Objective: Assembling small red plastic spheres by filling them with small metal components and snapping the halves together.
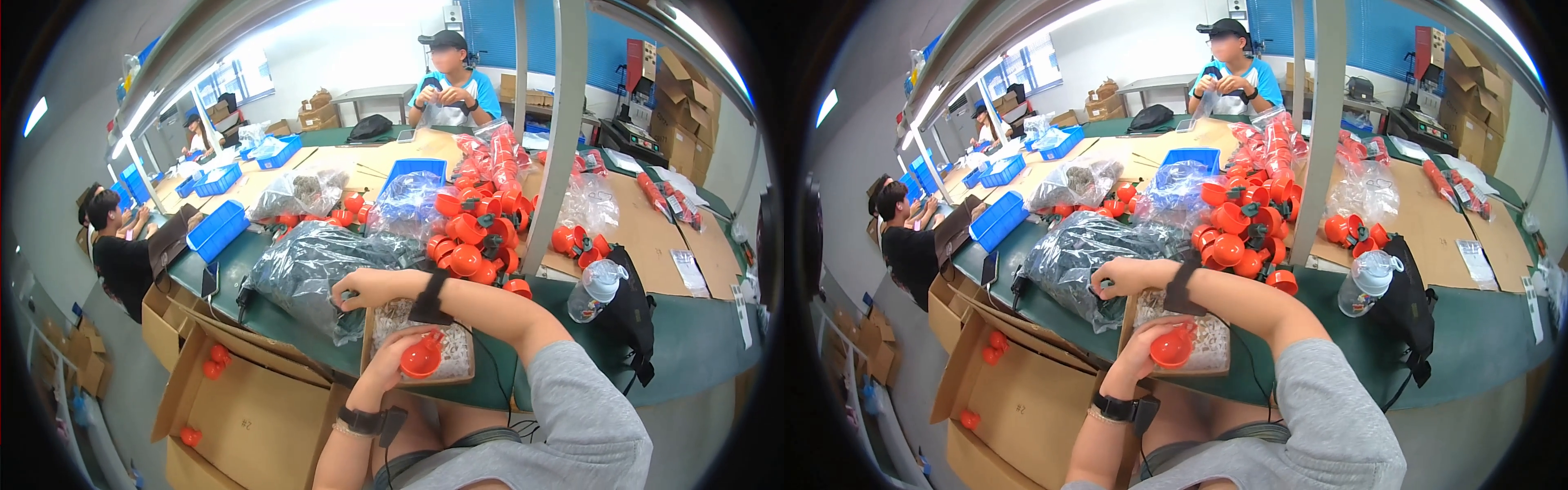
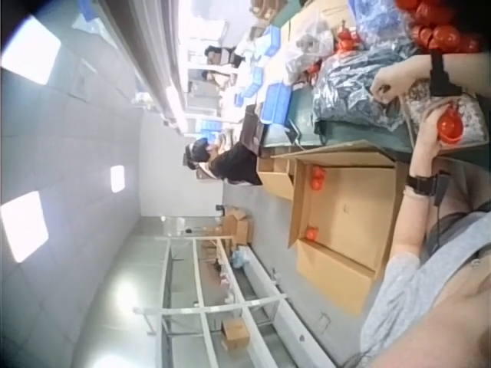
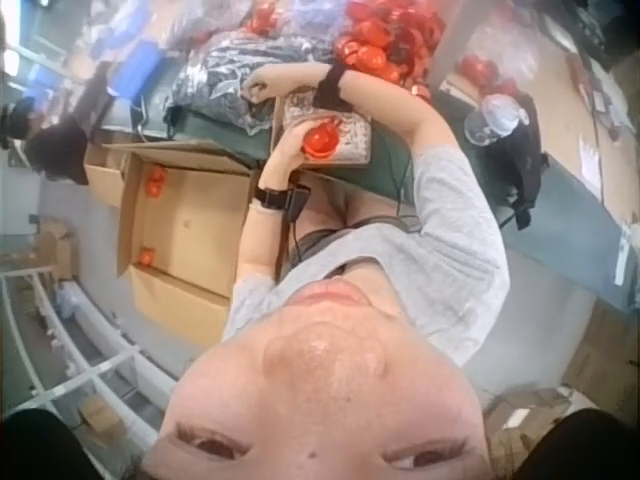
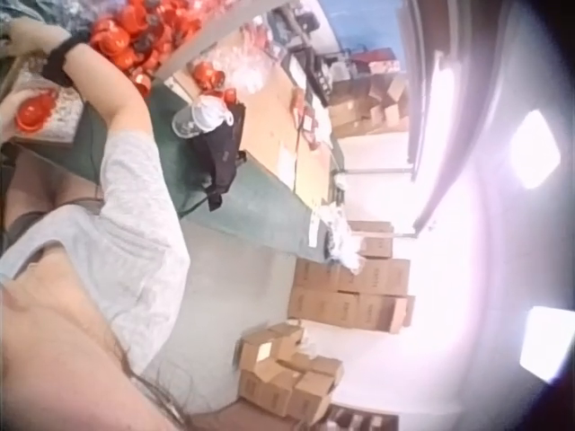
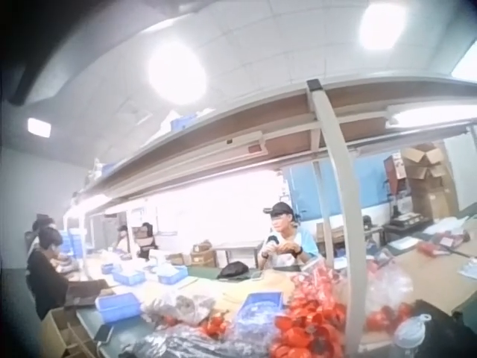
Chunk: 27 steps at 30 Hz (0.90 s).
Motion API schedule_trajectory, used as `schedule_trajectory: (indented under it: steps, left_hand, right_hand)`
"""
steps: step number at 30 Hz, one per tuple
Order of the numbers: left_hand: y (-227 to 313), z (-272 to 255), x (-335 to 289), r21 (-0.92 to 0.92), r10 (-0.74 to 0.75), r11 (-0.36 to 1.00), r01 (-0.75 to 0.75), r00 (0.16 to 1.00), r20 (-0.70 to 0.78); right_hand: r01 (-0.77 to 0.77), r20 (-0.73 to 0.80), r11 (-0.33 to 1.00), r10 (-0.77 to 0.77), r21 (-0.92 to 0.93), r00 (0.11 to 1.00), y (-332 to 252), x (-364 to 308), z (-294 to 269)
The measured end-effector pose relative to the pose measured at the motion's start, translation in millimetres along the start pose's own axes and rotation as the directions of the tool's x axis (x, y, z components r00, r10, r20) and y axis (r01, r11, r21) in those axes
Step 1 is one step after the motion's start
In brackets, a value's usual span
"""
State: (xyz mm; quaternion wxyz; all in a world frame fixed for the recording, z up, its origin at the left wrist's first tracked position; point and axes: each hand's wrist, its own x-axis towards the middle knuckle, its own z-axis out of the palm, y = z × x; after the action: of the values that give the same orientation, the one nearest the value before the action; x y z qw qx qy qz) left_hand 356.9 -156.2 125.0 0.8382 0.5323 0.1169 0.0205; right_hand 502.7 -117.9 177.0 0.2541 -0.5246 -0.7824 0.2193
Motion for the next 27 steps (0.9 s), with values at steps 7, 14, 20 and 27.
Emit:
schedule_trajectory:
  steps: [7,14,20,27]
  left_hand:
    - [-3,2,2,-0.102,0.018,0.994,-0.022,0.999,-0.047]
    - [0,1,1,-0.105,0.007,0.994,-0.013,0.998,-0.056]
    - [5,2,5,-0.137,0.039,0.989,-0.051,0.996,-0.085]
    - [-4,-2,1,-0.094,0.046,0.994,-0.054,0.996,-0.080]
  right_hand:
    - [-0.134,-0.254,0.885,0.268,0.446,0.929,-18,-112,-55]
    - [0.027,-0.294,0.675,0.286,0.737,0.912,-13,-168,-7]
    - [0.009,-0.300,0.662,0.327,0.749,0.896,-14,-171,-1]
    - [0.021,-0.350,0.811,0.230,0.585,0.908,-15,-165,11]
